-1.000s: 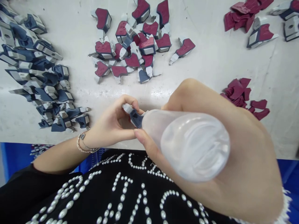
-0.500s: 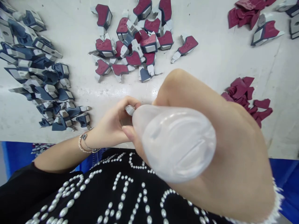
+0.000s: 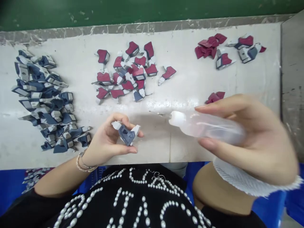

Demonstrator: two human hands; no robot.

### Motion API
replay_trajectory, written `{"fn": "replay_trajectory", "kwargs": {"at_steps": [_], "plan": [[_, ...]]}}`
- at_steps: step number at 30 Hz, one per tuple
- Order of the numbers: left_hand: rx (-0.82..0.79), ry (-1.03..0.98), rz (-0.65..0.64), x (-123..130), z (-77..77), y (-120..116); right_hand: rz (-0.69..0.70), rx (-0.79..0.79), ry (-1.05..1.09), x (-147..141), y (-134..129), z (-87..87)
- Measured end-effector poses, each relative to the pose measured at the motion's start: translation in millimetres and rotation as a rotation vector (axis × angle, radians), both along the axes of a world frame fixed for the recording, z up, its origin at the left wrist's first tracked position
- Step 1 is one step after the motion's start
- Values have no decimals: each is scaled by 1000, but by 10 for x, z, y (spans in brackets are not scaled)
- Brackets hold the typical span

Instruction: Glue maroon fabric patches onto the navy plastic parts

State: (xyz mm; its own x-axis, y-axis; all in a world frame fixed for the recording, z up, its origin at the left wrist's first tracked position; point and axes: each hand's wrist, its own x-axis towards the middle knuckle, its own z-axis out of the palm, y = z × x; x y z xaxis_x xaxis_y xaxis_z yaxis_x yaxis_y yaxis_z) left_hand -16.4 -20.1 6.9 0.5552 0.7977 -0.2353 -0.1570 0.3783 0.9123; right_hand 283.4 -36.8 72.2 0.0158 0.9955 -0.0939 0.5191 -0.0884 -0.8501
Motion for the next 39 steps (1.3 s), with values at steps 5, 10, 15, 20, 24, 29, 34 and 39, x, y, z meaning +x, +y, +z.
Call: {"fn": "replay_trajectory", "kwargs": {"at_steps": [5, 10, 15, 20, 24, 29, 34, 39], "plan": [[-45, 63, 14, -8, 12, -7, 150, -45, 203, -390, 185, -211], [-35, 153, 18, -1, 21, -24, 241, -33, 10, -594, 321, -455], [-23, 200, 15, -1, 27, -38, 99, -79, -184, -171, 213, -375], [-4, 228, -12, 33, 54, -20, -102, -155, -448, 419, 127, -323], [109, 261, -23, 68, 37, -4, -22, -224, -466, 468, 178, -447], [234, 260, -6, 83, -24, 20, 101, -252, -529, 475, 276, -544], [235, 245, -3, 86, -32, 31, 203, -266, -594, 603, 376, -540], [250, 258, -16, 81, -15, 28, 277, -281, -655, 664, 460, -510]]}}
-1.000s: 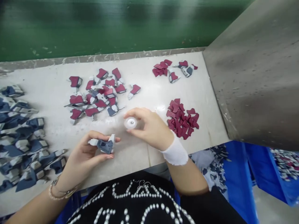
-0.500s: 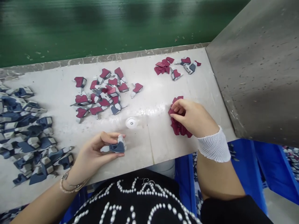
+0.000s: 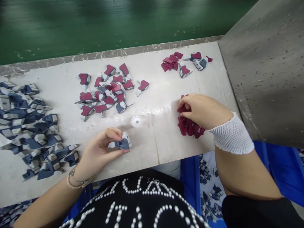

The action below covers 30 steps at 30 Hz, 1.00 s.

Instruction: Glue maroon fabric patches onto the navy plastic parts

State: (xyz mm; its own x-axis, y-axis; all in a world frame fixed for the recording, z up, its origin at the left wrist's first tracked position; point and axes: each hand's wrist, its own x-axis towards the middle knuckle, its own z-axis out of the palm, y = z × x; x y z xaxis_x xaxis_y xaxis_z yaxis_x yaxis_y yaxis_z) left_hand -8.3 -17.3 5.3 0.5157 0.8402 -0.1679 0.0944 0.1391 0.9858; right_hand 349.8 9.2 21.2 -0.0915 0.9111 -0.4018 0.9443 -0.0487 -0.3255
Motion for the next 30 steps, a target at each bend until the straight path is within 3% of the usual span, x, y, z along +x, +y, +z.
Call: {"fn": "replay_trajectory", "kwargs": {"at_steps": [9, 19, 26, 30], "plan": [[51, -22, 2, -1, -45, 2, 46, -72, -92, -4, 17, 190], [65, -31, 1, 8, -74, 11, 63, -164, -155, -46, 30, 238], [74, -84, 23, 31, -72, -4, 54, -177, -87, -58, 6, 337], [111, -94, 84, 49, -91, -27, -15, -67, 157, -314, -199, 469]]}}
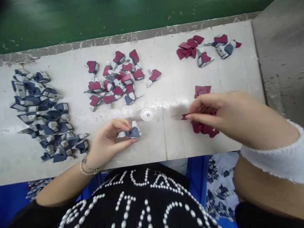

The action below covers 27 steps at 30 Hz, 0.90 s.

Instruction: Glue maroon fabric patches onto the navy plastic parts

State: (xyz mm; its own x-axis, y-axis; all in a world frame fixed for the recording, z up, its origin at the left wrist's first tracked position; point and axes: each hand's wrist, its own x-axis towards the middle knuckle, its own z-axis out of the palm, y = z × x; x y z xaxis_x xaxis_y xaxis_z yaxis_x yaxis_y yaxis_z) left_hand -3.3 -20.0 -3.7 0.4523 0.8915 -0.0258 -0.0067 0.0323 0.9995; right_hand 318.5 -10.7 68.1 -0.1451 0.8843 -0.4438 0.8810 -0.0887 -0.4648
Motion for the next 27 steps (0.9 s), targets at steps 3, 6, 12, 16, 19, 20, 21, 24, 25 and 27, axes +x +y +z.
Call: {"fn": "replay_trajectory", "kwargs": {"at_steps": [3, 6, 12, 16, 19, 20, 21, 24, 25, 27], "plan": [[49, 19, 51, -2, -34, -7, -44, -6, 315, -379, -165, 9], [122, 53, 82, -22, -68, -17, -111, -119, 575, -741, -254, -67], [326, 147, 126, -42, -55, -44, -198, -231, 730, -1037, -264, -149], [499, 199, 123, -36, -27, -27, -175, -222, 688, -1070, -270, -122], [441, 207, 120, -49, -29, -15, -126, -216, 688, -1061, -290, -111], [405, 196, 120, -56, -32, -13, -114, -216, 691, -1054, -302, -107], [374, 180, 121, -64, -37, -13, -95, -216, 703, -1047, -320, -101], [285, 142, 148, -86, -51, -15, 54, -267, 815, -1037, -414, -77], [249, 134, 162, -92, -54, -16, 129, -308, 864, -1040, -460, -69], [190, 132, 174, -102, -56, -13, 276, -408, 944, -1057, -563, -65]]}}
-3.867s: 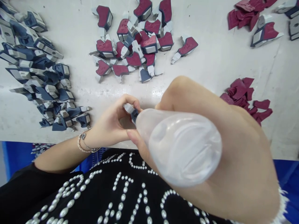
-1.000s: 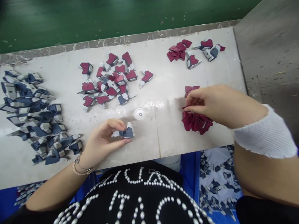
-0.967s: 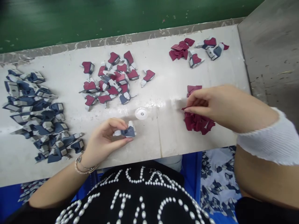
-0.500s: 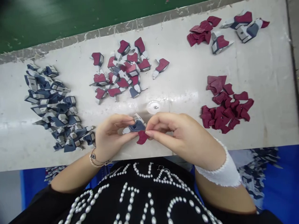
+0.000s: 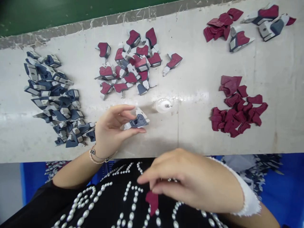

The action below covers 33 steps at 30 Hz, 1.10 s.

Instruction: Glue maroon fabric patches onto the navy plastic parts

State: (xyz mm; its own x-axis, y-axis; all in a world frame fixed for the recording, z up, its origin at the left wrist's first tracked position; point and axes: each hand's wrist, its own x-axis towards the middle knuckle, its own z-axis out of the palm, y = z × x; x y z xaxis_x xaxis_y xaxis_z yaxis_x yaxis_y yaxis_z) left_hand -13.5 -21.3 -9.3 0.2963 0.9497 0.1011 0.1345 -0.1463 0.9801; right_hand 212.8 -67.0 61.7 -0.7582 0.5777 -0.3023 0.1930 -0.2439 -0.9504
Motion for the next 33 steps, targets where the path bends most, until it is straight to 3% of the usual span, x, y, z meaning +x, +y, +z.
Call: {"fn": "replay_trajectory", "kwargs": {"at_steps": [5, 12, 20, 25, 29, 33], "plan": [[64, 52, -112, -9, 13, 35, 203, -72, 89, -52, -175, -62], [14, 19, -168, 6, 0, 36, 244, -207, 245, -79, -187, -148], [36, 53, -89, 15, 48, -11, 240, -201, 130, -69, -188, -124], [24, -49, -136, 23, 27, 20, 275, -149, 69, -46, -157, -38], [17, -87, -182, 33, 13, 25, 80, -211, -31, 63, -72, -3], [112, -50, -186, 52, 1, 25, -379, -166, -227, 125, 75, 4]]}}
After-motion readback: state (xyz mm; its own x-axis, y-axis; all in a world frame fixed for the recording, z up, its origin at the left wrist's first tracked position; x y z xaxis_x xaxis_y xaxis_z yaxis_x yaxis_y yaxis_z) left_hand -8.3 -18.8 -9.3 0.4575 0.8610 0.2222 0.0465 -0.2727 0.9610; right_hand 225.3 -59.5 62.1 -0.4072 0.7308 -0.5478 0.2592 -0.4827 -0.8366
